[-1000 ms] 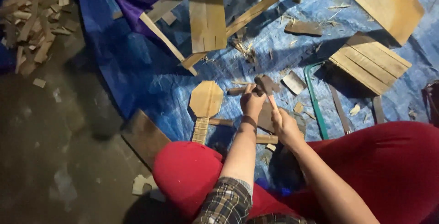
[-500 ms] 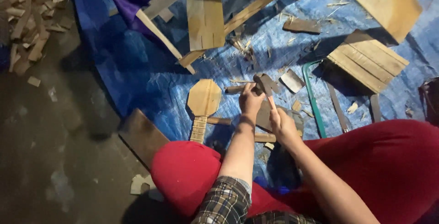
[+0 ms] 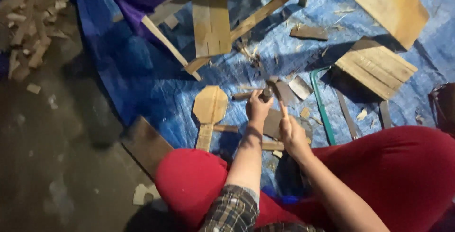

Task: Using a hammer and a wooden wedge to carve and shape a wooden instrument neck on a workshop floor.

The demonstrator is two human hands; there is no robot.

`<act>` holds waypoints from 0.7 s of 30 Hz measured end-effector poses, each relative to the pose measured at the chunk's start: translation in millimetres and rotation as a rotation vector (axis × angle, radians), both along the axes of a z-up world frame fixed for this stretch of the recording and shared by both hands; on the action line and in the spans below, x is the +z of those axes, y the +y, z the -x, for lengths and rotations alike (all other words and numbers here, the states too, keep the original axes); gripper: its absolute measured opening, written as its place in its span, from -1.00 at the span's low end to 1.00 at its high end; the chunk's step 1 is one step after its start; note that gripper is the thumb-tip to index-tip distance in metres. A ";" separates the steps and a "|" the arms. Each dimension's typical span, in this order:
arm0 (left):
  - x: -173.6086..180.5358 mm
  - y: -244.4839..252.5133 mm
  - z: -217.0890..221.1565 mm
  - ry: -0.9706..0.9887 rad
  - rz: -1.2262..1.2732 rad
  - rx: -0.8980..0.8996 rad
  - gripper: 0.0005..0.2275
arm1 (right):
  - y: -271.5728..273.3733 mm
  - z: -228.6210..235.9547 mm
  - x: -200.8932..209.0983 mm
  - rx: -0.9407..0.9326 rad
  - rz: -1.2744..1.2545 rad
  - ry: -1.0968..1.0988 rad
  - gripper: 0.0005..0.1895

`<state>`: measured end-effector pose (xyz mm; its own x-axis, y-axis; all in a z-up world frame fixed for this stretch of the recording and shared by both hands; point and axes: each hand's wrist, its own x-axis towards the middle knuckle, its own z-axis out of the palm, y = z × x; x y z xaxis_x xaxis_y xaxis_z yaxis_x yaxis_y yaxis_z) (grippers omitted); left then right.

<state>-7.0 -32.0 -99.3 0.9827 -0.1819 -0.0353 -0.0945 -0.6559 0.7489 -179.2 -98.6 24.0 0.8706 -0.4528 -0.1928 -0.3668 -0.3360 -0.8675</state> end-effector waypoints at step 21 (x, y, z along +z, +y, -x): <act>-25.5 28.5 -40.7 -0.303 0.056 0.376 -0.60 | -19.1 -4.4 64.7 -0.060 -0.040 -0.417 -0.40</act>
